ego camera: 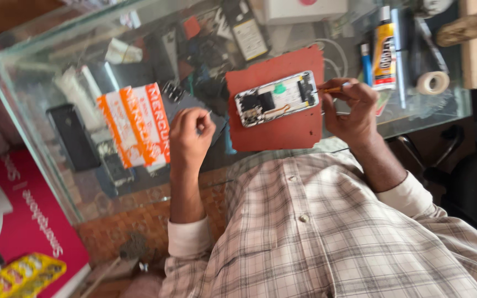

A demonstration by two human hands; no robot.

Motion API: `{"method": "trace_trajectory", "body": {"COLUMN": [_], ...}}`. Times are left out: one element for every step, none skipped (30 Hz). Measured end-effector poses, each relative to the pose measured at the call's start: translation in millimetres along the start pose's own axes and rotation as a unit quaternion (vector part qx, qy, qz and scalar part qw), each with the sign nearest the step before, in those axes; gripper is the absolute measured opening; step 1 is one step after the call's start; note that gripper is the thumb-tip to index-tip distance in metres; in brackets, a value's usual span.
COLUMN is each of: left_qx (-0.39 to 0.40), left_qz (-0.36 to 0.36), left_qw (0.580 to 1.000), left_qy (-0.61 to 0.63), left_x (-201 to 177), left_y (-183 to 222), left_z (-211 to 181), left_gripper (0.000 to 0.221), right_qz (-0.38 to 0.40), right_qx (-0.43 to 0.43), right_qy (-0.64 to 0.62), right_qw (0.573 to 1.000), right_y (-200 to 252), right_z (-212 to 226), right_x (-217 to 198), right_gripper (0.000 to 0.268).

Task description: The person disassembles a smartphone, removes the back cover, and uses a screwdriver to adjust internal components. They then reassemble the phone and apply adhesive along the edges of the back cover.

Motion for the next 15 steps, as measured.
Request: {"method": "trace_trajectory", "body": {"left_qx": [0.012, 0.026, 0.039, 0.011, -0.019, -0.046, -0.038, -0.031, -0.025, -0.027, -0.029, -0.033, -0.029, -0.027, -0.025], "left_qz": [-0.029, -0.057, -0.084, -0.083, -0.079, -0.071, -0.061, -0.051, -0.040, -0.025, -0.008, 0.010, 0.032, 0.053, 0.074], "left_qw": [0.999, 0.997, 0.993, 0.987, 0.976, 0.959, 0.953, 0.947, 0.940, 0.931, 0.921, 0.909, 0.900, 0.890, 0.880], "left_qy": [0.022, 0.046, 0.071, 0.138, 0.204, 0.270, 0.293, 0.316, 0.338, 0.364, 0.389, 0.415, 0.434, 0.451, 0.468], "left_x": [2, 3, 5, 11, 18, 27, 37, 47, 59, 70, 82, 94, 105, 113, 120], "left_y": [2, 3, 6, 7, 9, 9, 8, 7, 6, 5, 4, 3, 1, 0, -1], "left_z": [-1, -1, -2, -2, -3, -4, -7, -12, -16, -21, -27, -33, -40, -47, -53], "left_gripper": [0.025, 0.026, 0.027, 0.026, 0.027, 0.027, 0.027, 0.027, 0.027, 0.027, 0.027, 0.028, 0.030, 0.032, 0.034], "right_qz": [-0.006, -0.014, -0.017, -0.022, -0.027, -0.039, -0.052, -0.048, -0.043, -0.065, -0.086, -0.078, -0.070, -0.080, -0.088], "right_qx": [-0.002, -0.005, -0.010, -0.014, -0.017, -0.019, -0.023, -0.016, -0.010, -0.004, 0.001, 0.001, 0.001, -0.027, -0.055], "right_qy": [-0.004, -0.007, -0.003, 0.004, 0.012, -0.006, -0.023, -0.059, -0.096, -0.115, -0.135, -0.136, -0.136, -0.126, -0.116], "right_qw": [1.000, 1.000, 1.000, 1.000, 0.999, 0.999, 0.998, 0.997, 0.994, 0.991, 0.987, 0.988, 0.988, 0.988, 0.988], "right_y": [2, 3, 5, 7, 9, 11, 13, 15, 17, 18, 19, 20, 21, 21, 20], "right_z": [-1, -2, -3, -3, -3, -2, 1, 4, 8, 14, 19, 25, 30, 37, 44], "right_x": [-1, -2, -2, -2, -1, 0, 2, 4, 6, 10, 12, 13, 13, 13, 13], "right_gripper": [0.060, 0.061, 0.062, 0.064, 0.066, 0.068, 0.070, 0.068, 0.066, 0.065, 0.064, 0.062, 0.061, 0.062, 0.063]}}
Point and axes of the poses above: each hand's wrist, its own y-axis away from the middle knuckle, its own x-axis out of the palm, z = x × y, the point moved 2 cm from there along -y, towards the middle knuckle, and after that the axes turned 3 degrees about z, right-handed, at the moved point
